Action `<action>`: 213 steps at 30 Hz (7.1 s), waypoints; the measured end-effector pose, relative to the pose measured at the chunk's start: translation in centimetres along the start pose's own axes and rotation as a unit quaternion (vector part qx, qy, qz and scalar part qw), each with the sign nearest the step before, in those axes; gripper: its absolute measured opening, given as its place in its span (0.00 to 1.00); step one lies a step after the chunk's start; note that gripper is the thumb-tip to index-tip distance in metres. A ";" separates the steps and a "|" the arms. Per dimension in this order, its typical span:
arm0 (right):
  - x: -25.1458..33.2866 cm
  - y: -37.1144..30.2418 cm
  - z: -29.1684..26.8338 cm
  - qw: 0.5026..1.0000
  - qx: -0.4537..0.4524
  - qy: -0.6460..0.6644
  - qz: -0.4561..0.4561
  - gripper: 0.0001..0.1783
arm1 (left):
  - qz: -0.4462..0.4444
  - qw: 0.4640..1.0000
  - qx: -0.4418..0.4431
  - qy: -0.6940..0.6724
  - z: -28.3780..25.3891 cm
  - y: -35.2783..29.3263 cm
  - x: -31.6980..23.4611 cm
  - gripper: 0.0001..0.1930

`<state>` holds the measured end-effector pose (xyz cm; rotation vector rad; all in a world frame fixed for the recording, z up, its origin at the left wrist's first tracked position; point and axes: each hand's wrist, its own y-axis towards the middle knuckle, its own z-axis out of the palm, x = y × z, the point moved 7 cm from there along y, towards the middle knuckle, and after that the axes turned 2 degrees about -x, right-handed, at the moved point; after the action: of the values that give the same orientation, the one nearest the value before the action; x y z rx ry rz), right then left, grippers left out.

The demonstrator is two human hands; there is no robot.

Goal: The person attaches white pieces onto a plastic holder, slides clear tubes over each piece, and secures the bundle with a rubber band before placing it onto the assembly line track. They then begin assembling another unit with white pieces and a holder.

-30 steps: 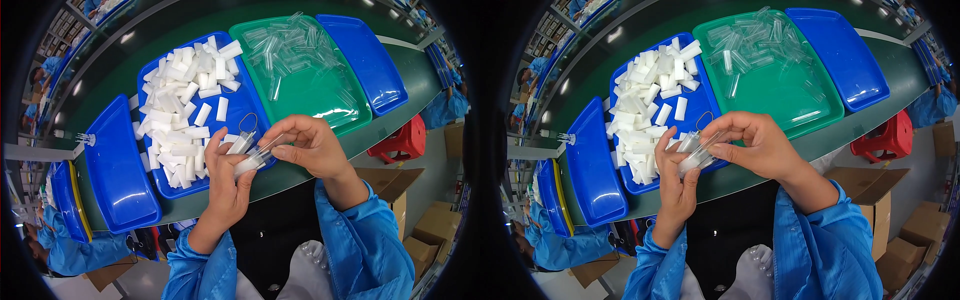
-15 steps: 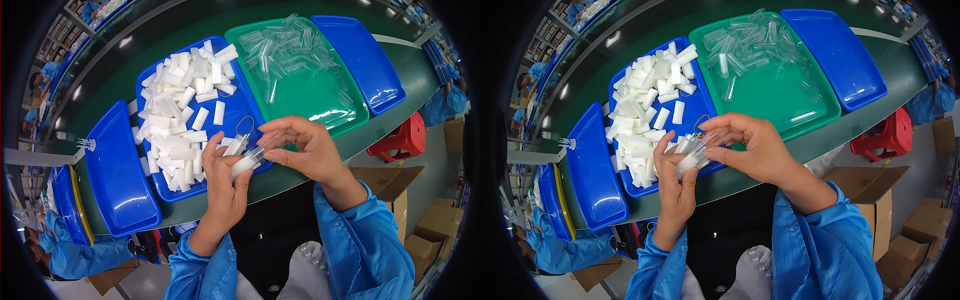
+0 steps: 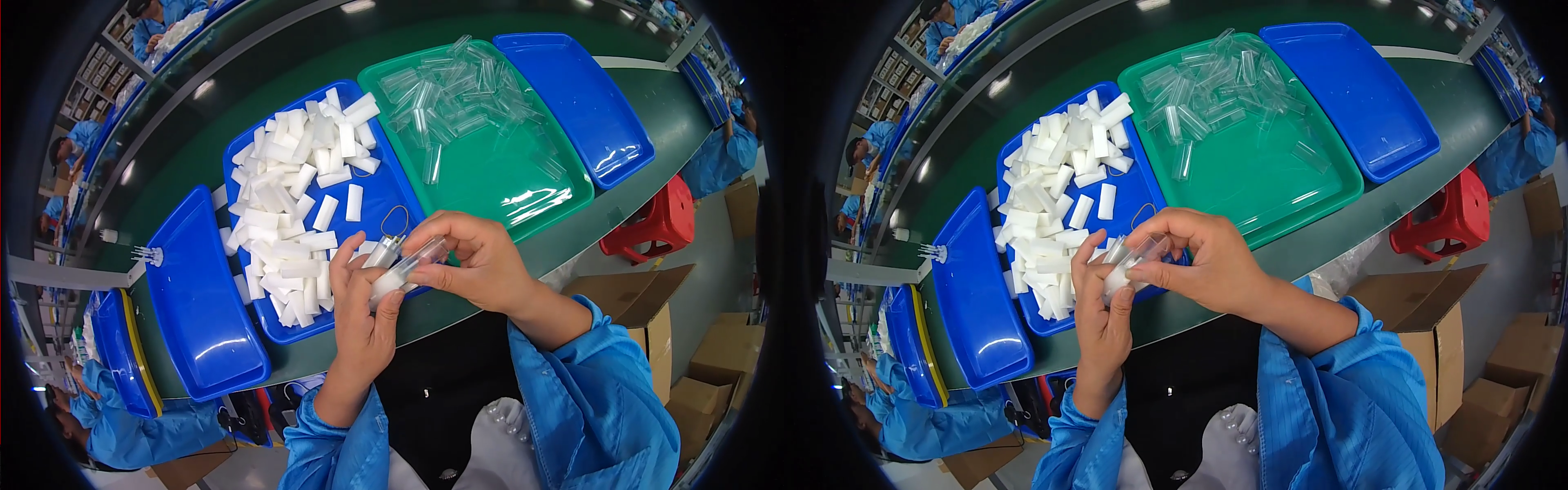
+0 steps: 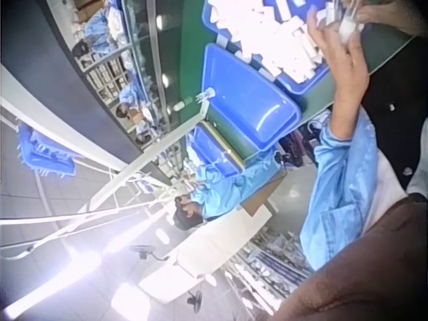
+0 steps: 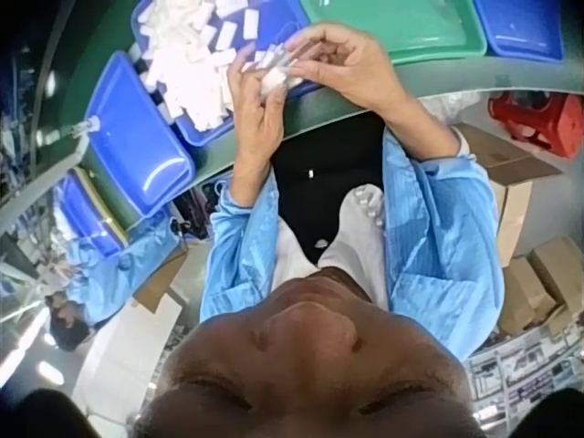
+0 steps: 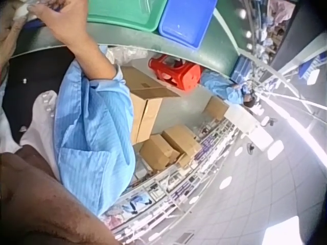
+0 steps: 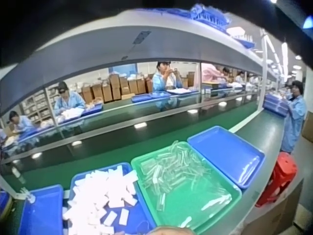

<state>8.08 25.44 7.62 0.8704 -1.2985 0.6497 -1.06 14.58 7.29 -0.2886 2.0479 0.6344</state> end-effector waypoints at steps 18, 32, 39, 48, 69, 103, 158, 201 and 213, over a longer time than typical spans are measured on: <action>1.0 -0.1 -2.3 0.970 -0.153 0.186 -0.022 0.18 | -0.048 0.998 -0.010 -0.043 -0.3 0.1 0.9 0.11; 1.3 0.0 -1.3 0.991 -0.126 -0.028 -0.044 0.18 | -0.052 0.998 -0.004 -0.042 -0.2 0.0 0.6 0.09; -0.1 0.2 -0.6 0.993 -0.109 0.036 0.006 0.17 | -0.034 0.999 -0.008 -0.034 -0.1 0.1 0.6 0.10; -1.2 -0.1 0.0 0.981 -0.092 0.155 0.068 0.16 | -0.037 0.998 -0.032 -0.043 -0.3 0.1 0.7 0.10; -1.3 -1.0 -0.1 0.978 -0.137 0.156 -0.011 0.14 | -0.012 0.999 -0.030 -0.020 0.0 0.4 0.2 0.08; -0.3 -0.3 0.0 0.987 -0.059 -0.147 0.018 0.08 | 0.059 0.995 -0.006 -0.086 0.6 -0.5 0.1 0.44; 4.3 0.5 2.9 0.867 0.074 -0.442 -0.219 0.44 | -0.201 0.755 0.123 -0.611 3.3 1.5 0.2 0.30; 2.0 1.3 3.0 0.889 0.105 -0.202 -0.398 0.18 | -0.179 0.826 0.204 -0.494 10.0 6.9 4.7 0.29; 3.1 1.7 1.8 0.884 0.170 -0.265 -0.345 0.26 | -0.089 0.935 0.260 -0.225 4.7 1.5 2.1 0.34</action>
<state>6.25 24.62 11.07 1.7852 -1.2316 0.0532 0.55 18.48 3.99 -0.0103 1.6425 0.0216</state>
